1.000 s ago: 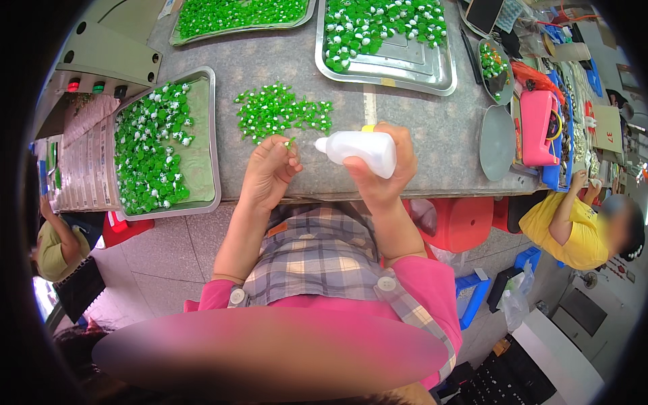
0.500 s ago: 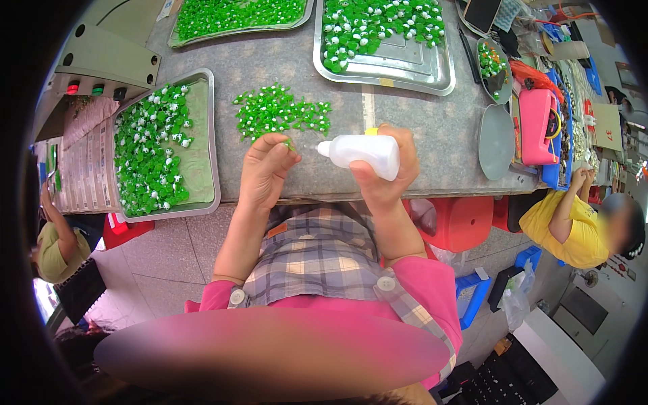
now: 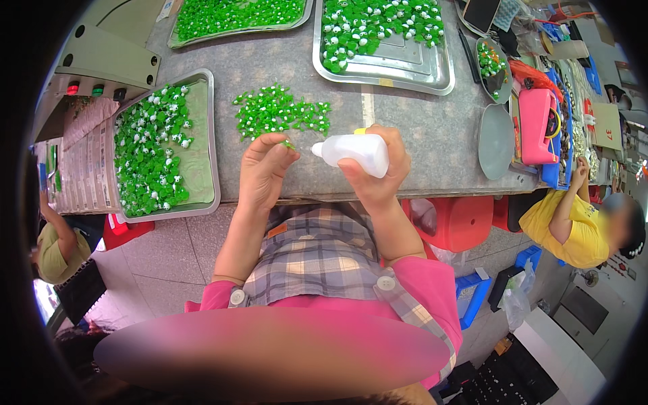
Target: The person glues small green, white, and yellow parts onto toy figures by hand using a glue bottle, assembling the figures at a factory workbench.
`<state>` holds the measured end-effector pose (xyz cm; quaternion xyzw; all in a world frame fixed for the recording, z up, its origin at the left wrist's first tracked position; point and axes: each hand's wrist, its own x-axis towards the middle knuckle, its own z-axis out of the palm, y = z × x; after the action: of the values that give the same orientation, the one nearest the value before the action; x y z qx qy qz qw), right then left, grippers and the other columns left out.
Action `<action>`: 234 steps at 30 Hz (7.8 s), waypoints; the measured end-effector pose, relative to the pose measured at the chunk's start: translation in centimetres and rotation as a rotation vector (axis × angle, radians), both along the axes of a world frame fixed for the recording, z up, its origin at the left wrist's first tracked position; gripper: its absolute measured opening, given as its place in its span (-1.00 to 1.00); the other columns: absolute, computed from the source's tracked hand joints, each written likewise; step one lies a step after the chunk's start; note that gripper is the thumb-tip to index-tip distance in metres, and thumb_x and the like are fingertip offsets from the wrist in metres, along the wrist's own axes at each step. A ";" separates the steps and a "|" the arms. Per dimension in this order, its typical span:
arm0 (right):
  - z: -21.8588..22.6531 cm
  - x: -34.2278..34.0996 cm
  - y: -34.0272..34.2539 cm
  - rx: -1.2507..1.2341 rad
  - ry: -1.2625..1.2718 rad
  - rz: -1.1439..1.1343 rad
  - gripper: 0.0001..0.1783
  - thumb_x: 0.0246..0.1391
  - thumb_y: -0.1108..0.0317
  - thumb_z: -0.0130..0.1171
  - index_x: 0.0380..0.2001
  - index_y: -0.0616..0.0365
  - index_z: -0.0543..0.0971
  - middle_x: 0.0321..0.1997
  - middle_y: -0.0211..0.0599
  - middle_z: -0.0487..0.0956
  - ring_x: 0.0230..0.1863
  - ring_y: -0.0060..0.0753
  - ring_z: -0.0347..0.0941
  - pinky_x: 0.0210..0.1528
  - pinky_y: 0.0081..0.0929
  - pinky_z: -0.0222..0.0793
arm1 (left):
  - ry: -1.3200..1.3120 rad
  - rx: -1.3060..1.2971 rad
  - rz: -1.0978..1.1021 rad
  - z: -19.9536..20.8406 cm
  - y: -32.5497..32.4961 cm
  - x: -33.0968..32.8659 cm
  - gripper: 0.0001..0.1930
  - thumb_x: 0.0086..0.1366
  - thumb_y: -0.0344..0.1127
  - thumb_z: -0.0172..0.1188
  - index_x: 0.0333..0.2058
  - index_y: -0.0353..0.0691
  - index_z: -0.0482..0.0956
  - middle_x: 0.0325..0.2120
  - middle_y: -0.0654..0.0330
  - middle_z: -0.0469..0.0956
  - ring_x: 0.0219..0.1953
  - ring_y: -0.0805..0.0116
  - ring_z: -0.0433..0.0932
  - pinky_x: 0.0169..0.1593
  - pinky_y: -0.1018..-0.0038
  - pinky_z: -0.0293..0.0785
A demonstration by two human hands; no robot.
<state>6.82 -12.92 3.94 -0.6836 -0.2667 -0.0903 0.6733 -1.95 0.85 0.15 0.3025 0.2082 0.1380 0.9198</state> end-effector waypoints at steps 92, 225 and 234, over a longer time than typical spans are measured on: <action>-2.4 -0.7 1.3 -0.042 0.685 0.394 -0.77 -0.18 0.53 0.11 -0.34 0.28 0.43 -0.36 -0.33 0.47 -0.34 -0.61 0.37 -0.29 -0.71 0.28 | -0.007 0.032 -0.064 -0.1 -0.8 1.0 -0.87 0.05 -0.41 0.07 -0.39 -0.29 0.42 -0.43 0.18 0.48 -0.41 0.49 0.44 -0.30 0.60 0.40; -1.1 4.0 -4.3 0.088 0.328 -0.134 -0.59 -0.17 0.24 0.15 -0.27 0.25 0.35 -0.27 -0.30 0.41 -0.34 -0.61 0.32 -0.32 -0.73 0.22 | 0.010 -0.057 -0.040 -0.5 -0.2 0.6 -0.88 0.05 -0.46 0.06 -0.38 -0.26 0.41 -0.52 0.22 0.45 -0.46 0.47 0.44 -0.31 0.51 0.44; 1.9 0.2 -0.4 0.175 0.256 0.007 -0.44 -0.43 0.08 0.33 -0.41 0.21 0.35 -0.47 -0.43 0.36 -0.45 -0.64 0.30 -0.42 -0.72 0.21 | -0.046 -0.229 -0.100 -0.7 -0.1 0.2 -0.90 0.06 -0.42 0.05 -0.39 -0.19 0.38 -0.50 0.24 0.38 -0.49 0.51 0.37 -0.36 0.57 0.46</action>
<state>7.03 -13.33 5.83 -0.6273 -0.1719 -0.0229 0.7592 -1.79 0.73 -0.60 0.2024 0.1863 0.0743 0.9585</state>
